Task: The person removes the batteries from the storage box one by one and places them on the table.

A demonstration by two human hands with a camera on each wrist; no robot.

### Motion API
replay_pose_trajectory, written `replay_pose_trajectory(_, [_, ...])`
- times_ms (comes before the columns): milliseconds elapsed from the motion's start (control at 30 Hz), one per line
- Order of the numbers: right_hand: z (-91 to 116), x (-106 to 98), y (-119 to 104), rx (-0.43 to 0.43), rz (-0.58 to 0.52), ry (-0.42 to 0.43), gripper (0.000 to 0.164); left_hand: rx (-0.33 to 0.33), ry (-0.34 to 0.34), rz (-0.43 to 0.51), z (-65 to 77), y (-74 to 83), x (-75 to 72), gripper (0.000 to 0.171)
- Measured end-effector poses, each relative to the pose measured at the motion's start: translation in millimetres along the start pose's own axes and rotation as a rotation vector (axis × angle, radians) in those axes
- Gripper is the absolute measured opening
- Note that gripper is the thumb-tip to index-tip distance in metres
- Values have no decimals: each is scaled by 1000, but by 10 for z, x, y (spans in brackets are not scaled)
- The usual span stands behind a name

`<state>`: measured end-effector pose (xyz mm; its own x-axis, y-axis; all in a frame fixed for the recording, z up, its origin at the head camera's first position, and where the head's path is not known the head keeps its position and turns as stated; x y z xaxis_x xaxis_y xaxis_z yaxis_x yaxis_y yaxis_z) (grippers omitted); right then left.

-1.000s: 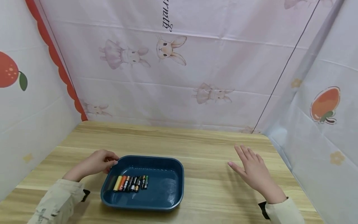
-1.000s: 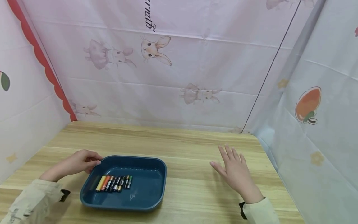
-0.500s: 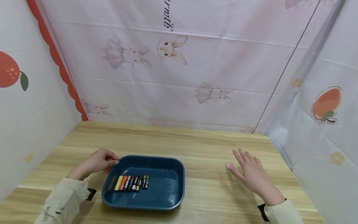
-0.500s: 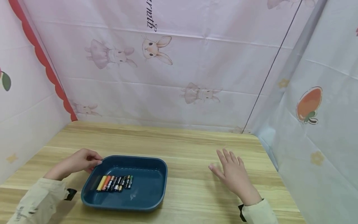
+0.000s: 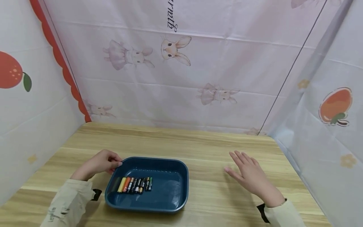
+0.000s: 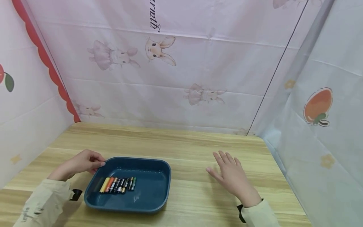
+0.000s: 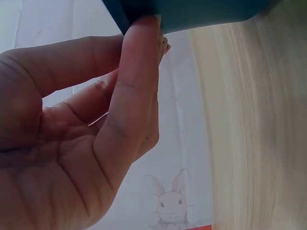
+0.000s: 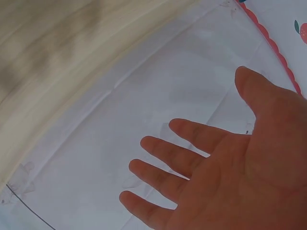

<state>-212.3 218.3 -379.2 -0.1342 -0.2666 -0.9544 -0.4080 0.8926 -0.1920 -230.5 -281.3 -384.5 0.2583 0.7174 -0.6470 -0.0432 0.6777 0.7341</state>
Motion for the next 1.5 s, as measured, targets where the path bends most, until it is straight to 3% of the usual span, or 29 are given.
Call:
replay_pose_trajectory(567, [-300,-152,-317,-127,-33,31,68,-13,6,20,-17,36,8,12])
replay_pose_trajectory(1300, [-624,-312,-974,-346,-124,72,60,-5,12,17,75,69,24,13])
replay_pose_trajectory(1500, [-746,-315,-1158,-392,-140,40,59,-20,16,16,80,75,30,13])
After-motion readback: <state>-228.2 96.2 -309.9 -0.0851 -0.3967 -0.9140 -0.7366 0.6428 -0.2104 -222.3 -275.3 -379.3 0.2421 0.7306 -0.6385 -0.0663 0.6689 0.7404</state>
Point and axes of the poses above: each hand's wrist, its own z-axis away from the middle knuckle, its own x-axis out of the palm, y = z × x, the point moved 2 cm from there along -z, towards the middle knuckle
